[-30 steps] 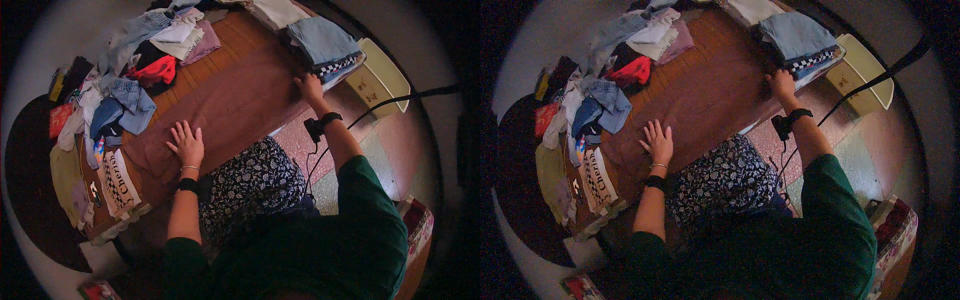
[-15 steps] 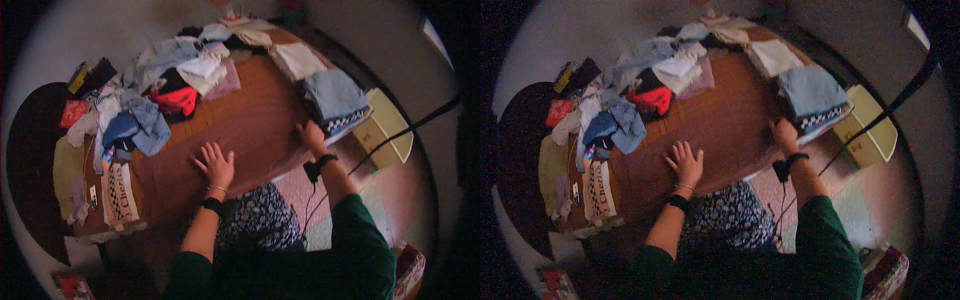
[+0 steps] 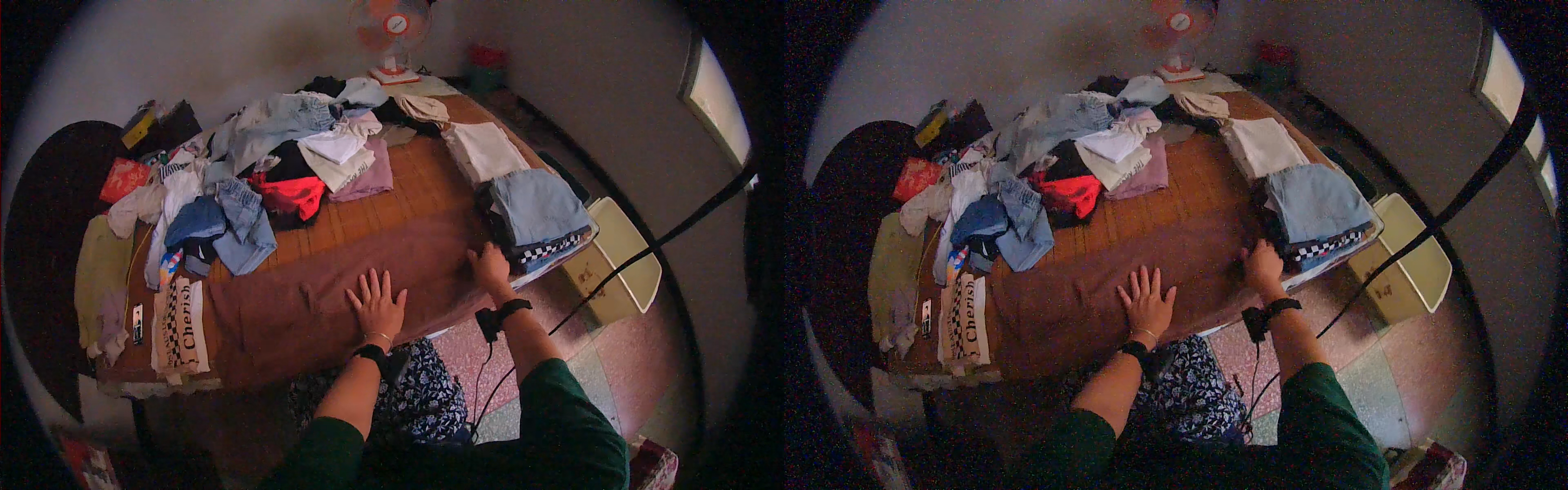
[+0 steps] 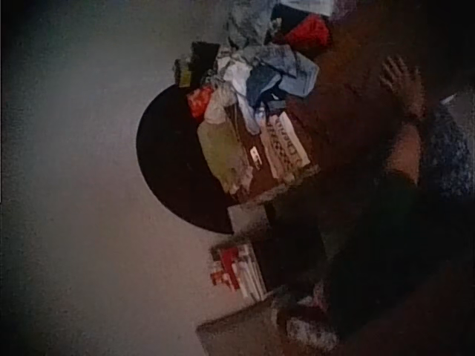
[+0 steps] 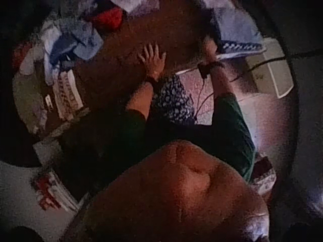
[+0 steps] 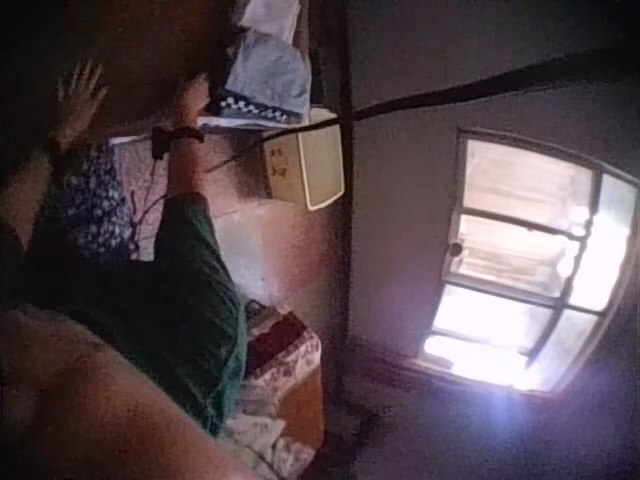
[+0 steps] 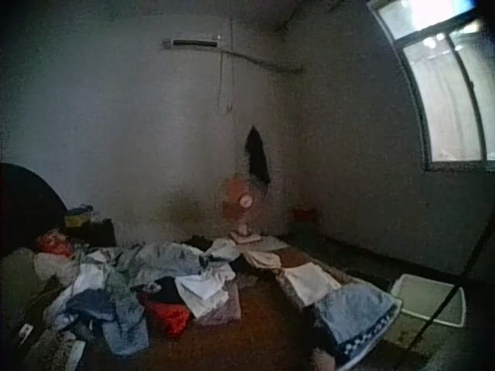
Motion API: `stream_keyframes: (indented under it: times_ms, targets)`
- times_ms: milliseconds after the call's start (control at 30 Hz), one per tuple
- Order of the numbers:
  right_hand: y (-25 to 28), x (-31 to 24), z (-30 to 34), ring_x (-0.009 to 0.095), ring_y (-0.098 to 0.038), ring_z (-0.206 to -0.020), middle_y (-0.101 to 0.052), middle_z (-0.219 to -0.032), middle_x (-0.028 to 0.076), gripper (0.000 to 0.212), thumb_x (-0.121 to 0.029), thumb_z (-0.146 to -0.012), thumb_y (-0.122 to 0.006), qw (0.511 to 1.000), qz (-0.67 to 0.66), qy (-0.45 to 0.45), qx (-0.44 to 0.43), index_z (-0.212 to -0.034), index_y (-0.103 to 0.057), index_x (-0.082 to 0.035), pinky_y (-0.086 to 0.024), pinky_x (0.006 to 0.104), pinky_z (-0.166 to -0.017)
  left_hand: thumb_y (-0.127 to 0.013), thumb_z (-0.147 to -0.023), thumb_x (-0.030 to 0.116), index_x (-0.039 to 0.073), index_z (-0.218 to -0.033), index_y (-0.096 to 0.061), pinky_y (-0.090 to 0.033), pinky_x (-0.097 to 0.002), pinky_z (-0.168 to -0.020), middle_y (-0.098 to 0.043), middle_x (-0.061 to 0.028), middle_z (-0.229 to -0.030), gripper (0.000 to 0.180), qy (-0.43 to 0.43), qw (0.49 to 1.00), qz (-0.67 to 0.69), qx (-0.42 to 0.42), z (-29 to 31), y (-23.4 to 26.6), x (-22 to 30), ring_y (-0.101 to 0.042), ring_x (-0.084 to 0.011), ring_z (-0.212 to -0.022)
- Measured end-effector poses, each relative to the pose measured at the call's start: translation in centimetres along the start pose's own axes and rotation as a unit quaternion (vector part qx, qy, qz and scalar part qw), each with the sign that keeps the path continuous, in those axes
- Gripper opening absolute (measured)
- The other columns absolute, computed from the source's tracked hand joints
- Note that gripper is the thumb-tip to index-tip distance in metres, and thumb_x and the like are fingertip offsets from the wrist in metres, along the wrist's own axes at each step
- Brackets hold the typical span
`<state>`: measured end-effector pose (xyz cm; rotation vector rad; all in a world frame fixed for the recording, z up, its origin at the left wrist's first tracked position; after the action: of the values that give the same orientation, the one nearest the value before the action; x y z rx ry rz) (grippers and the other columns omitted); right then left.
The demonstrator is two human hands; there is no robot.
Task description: Folding various items of clothing including a t-shirt and jeans on a table.
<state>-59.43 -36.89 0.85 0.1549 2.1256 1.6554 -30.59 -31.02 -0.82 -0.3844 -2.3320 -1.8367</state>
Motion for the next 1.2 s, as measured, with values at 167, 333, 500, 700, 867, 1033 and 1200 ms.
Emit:
stream_keyframes:
  times_ms: [167, 333, 500, 700, 867, 1033, 1200]
  targets:
    - [-1.3, 6.0, -1.0, 0.034, -0.064, -0.103, -0.066, -0.109, 0.023, 0.057, -0.038, -0.082, -0.07, 0.963, -0.257, 0.018, -0.086, -0.12, -0.057, 0.002, -0.05, 0.0389, -0.088, -0.043, -0.096, 0.05, 0.015, -0.145, -0.04, -0.006, -0.062, -0.113, -0.027, -0.0124, -0.155, 0.061, 0.005, 1.0, -0.004, 0.002, -0.1, 0.1, 0.3, -0.019, -0.0347, -0.144]
    - [-0.2, 6.9, -0.6, 0.02, -0.066, -0.087, -0.071, -0.094, 0.013, 0.042, -0.027, -0.079, -0.074, 0.953, -0.243, 0.061, -0.17, -0.108, -0.067, 0.002, -0.052, 0.0371, -0.077, -0.043, -0.096, 0.05, 0.014, -0.144, -0.041, -0.006, -0.0615, -0.113, -0.029, -0.0125, -0.154, 0.06, 0.005, 1.0, -0.014, 0.013, 0.0, 0.5, 0.0, -0.02, -0.0348, -0.144]
    - [-1.9, 7.3, -2.1, 0.035, -0.068, -0.083, -0.07, -0.086, 0.022, 0.047, -0.04, -0.074, -0.076, 0.972, -0.151, 0.124, -0.128, -0.091, -0.07, 0.003, -0.052, 0.0435, -0.073, -0.044, -0.095, 0.05, 0.014, -0.144, -0.041, -0.006, -0.0611, -0.113, -0.031, -0.0127, -0.153, 0.061, 0.004, 1.0, -0.01, 0.019, -0.2, 0.6, 0.0, -0.02, -0.034, -0.144]
    - [-2.7, 5.3, -1.3, 0.041, -0.064, -0.097, -0.066, -0.101, 0.028, 0.063, -0.053, -0.079, -0.067, 0.99, -0.078, 0.088, -0.083, -0.107, -0.064, 0.003, -0.05, 0.0473, -0.083, -0.043, -0.096, 0.05, 0.015, -0.145, -0.04, -0.006, -0.0608, -0.114, -0.029, -0.0122, -0.154, 0.061, 0.007, 1.0, -0.006, 0.009, -0.1, 0.2, 0.0, -0.019, -0.0337, -0.144]
    - [-0.2, 0.5, 1.3, 0.042, -0.06, -0.107, -0.063, -0.111, 0.028, 0.067, -0.06, -0.085, -0.058, 0.997, -0.028, -0.008, -0.075, -0.11, -0.057, 0.002, -0.048, 0.0486, -0.089, -0.043, -0.096, 0.05, 0.015, -0.145, -0.04, -0.006, -0.0613, -0.114, -0.028, -0.012, -0.155, 0.061, 0.015, 1.0, -0.012, 0.005, -0.1, 0.5, -0.5, -0.019, -0.0339, -0.144]
    - [0.7, -1.4, 1.0, 0.042, -0.06, -0.107, -0.064, -0.111, 0.026, 0.068, -0.06, -0.083, -0.059, 0.996, -0.014, -0.046, -0.074, -0.11, -0.057, 0.002, -0.049, 0.0491, -0.088, -0.043, -0.095, 0.051, 0.015, -0.145, -0.04, -0.007, -0.0619, -0.113, -0.029, -0.012, -0.154, 0.061, 0.008, 1.0, -0.004, 0.024, -0.1, 0.2, -0.5, -0.02, -0.034, -0.144]
    - [-0.5, -0.7, -0.1, 0.039, -0.062, -0.105, -0.065, -0.108, 0.025, 0.067, -0.059, -0.078, -0.066, 0.994, -0.027, -0.039, -0.098, -0.105, -0.062, 0.003, -0.05, 0.0469, -0.087, -0.044, -0.095, 0.051, 0.015, -0.144, -0.041, -0.006, -0.0622, -0.113, -0.031, -0.0124, -0.153, 0.061, 0.007, 0.999, 0.01, 0.033, 0.0, 0.1, -0.4, -0.021, -0.0341, -0.144]
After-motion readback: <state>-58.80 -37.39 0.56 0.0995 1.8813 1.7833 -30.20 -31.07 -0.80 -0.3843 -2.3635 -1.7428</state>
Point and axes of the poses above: each hand's wrist, its own z-axis away from the middle knuckle, its own y-axis out of the back of the hand, x = y × z, the point moved 4 cm from there along -z, towards the middle knuckle
